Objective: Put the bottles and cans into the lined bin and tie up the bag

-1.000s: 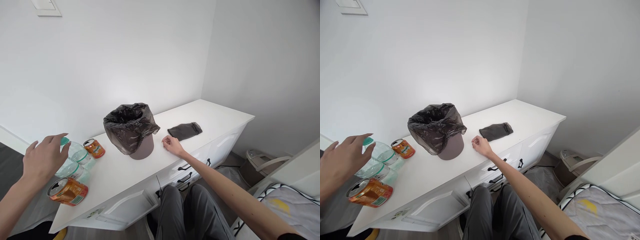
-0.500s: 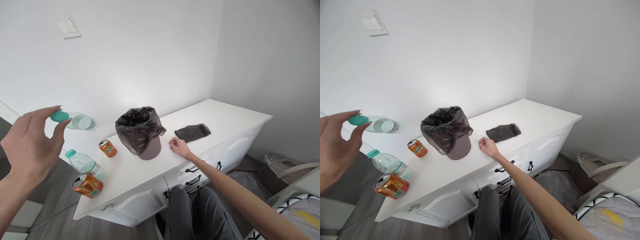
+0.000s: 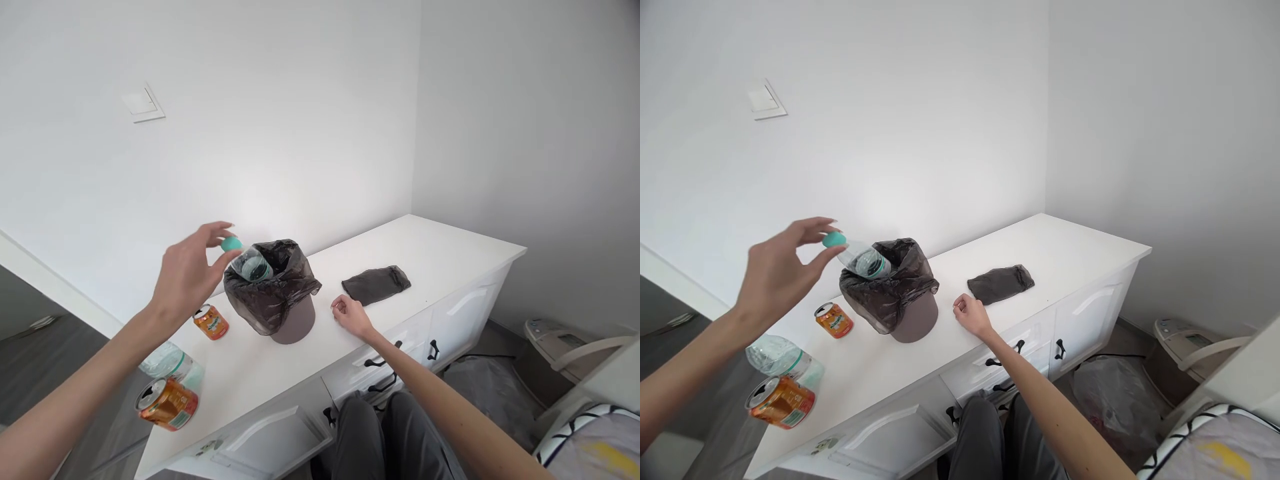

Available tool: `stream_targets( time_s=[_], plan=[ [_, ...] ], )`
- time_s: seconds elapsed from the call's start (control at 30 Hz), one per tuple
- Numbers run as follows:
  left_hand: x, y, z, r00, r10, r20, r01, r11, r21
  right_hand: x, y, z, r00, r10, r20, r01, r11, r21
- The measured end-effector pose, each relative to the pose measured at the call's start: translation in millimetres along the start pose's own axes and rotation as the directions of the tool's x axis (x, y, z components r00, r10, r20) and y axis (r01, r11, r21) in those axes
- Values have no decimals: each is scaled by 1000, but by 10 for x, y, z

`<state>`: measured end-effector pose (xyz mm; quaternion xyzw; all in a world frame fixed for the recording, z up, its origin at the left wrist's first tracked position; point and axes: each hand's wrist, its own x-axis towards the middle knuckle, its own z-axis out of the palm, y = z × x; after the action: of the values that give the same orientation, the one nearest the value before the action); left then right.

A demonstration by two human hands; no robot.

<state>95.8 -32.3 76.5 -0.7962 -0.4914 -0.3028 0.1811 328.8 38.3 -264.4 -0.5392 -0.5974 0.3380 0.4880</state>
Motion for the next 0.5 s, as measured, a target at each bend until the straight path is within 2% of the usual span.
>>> stream_targets(
  time_s=[0.1,0.17,0.27,0.4,0.5],
  plan=[
    [68,-246,239,986,-34,163,42,998,-43,4,-22,7,1000,0,2,0,1000,4],
    [80,-413,381,960,-62,274,86,993,-77,1,-31,14,1000,3,7,-3,1000,7],
    [67,-626,570,918,-111,382,167,979,-117,-4,-38,21,1000,16,12,-16,1000,6],
    [35,-786,719,872,-122,474,205,971,-127,-8,-67,15,999,33,16,-33,999,-2],
    [-17,-862,689,890,-116,440,147,988,-38,-19,-107,2,999,39,16,-39,999,-7]
  ],
)
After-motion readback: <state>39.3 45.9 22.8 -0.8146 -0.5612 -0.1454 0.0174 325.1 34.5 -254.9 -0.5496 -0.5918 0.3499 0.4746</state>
